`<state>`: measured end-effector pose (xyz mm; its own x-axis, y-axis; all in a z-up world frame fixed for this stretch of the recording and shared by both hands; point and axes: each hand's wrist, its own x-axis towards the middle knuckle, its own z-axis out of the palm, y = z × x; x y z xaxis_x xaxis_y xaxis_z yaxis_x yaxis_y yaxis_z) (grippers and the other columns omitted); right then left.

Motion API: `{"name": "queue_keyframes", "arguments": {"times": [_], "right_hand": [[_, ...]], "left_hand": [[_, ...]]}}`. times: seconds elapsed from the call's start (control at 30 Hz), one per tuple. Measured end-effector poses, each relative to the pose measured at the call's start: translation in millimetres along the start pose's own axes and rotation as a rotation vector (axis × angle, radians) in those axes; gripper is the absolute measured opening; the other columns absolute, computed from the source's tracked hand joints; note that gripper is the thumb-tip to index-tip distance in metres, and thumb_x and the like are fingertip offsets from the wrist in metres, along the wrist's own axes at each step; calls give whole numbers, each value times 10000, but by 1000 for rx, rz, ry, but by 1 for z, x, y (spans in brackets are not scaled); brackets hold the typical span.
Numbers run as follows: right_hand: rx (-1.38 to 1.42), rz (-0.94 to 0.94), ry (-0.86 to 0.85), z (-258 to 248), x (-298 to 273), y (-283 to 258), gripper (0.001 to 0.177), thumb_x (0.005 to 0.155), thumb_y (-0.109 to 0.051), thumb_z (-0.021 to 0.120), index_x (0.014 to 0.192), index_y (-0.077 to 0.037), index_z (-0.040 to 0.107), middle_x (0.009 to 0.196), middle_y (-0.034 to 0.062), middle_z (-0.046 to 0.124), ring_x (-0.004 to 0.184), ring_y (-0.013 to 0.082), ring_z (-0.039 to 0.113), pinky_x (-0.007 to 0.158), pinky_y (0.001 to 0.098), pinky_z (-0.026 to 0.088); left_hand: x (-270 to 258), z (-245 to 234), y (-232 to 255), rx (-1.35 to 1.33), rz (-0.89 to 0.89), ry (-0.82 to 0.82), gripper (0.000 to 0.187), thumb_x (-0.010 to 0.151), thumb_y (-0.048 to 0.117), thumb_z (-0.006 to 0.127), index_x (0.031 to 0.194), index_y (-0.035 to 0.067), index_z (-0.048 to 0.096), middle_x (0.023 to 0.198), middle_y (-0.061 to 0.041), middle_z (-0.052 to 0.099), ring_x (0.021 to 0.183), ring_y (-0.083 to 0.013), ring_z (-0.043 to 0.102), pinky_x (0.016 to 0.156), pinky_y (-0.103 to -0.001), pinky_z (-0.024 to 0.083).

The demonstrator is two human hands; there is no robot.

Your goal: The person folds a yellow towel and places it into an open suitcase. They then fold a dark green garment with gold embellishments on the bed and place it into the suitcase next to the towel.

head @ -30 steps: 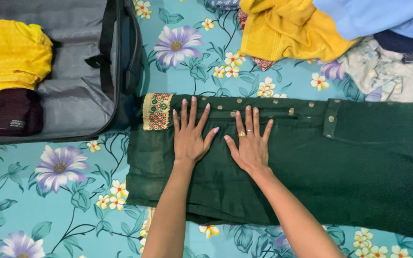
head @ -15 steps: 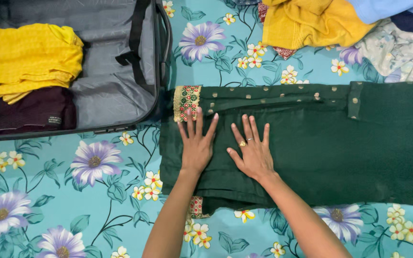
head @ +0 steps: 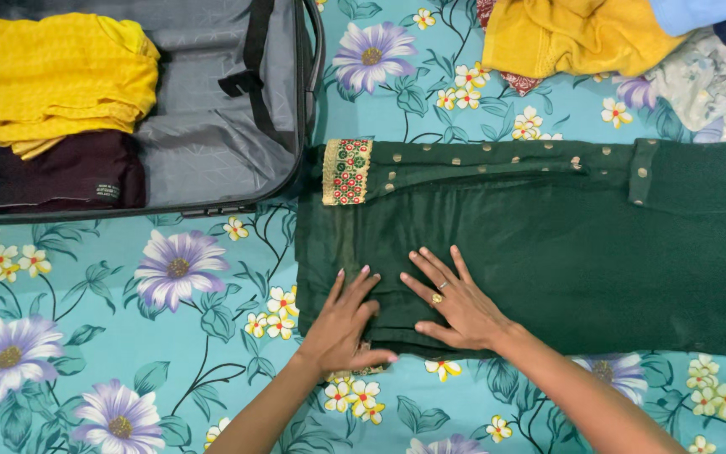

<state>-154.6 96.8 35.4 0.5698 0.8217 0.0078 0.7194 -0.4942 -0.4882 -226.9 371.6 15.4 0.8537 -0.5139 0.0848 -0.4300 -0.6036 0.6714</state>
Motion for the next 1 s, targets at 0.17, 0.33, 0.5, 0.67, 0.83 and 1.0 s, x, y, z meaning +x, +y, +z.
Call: {"name": "queue_keyframes", "arguments": {"times": [0.17, 0.33, 0.5, 0.67, 0.83, 1.0], "right_hand": [[175, -104, -99, -13, -18, -13, 994, 788, -601, 732, 1553, -86, 360, 1630, 221, 248, 1525, 426, 158, 1190, 656, 22], [169, -104, -79, -9, -29, -24, 918, 733, -368, 775, 1518, -57, 414, 1559, 215, 393, 1491, 415, 304, 1244, 584, 166], [-32, 106, -244, -7, -33, -42, 798, 707, -133, 712, 1462, -37, 475, 1347, 168, 525, 1291, 390, 453, 1142, 482, 335], [-217, 222, -399, -21, -35, -40, 812, 730, 24, 652, 1515, -113, 496, 1246, 107, 575, 1159, 304, 544, 973, 418, 472], [109, 580, -300, -39, -23, 5, 462, 767, -40, 680, 1225, -98, 706, 1121, 88, 717, 1023, 267, 693, 918, 363, 529], [518, 536, -324, -46, 4, 62, 288, 862, -195, 793, 1072, -5, 743, 940, 99, 683, 864, 233, 674, 786, 356, 519]], "left_hand": [[-9, -22, 25, 113, 6, -128, 843, 751, 717, 705, 1303, 87, 611, 1616, -322, 252, 1527, -503, 136, 1183, -701, 43], [-12, -20, 35, 199, -31, -195, 819, 740, 516, 701, 1419, 85, 547, 1607, -352, 185, 1501, -531, 110, 1147, -716, 53], [-19, 6, 43, 365, -143, -211, 763, 736, 256, 678, 1441, 26, 502, 1600, -345, 193, 1482, -519, 172, 1147, -685, 161], [-12, 4, 25, 368, -157, -106, 514, 722, 99, 631, 1229, 29, 583, 1530, -218, 480, 1400, -362, 482, 1111, -512, 411], [14, -26, 20, 15, -432, 119, 314, 810, 140, 609, 1089, 65, 731, 973, -182, 753, 883, -383, 710, 839, -472, 560], [37, -37, 1, 7, -675, 82, 255, 796, 222, 596, 948, 114, 770, 785, -200, 728, 763, -417, 705, 744, -512, 558]]}}
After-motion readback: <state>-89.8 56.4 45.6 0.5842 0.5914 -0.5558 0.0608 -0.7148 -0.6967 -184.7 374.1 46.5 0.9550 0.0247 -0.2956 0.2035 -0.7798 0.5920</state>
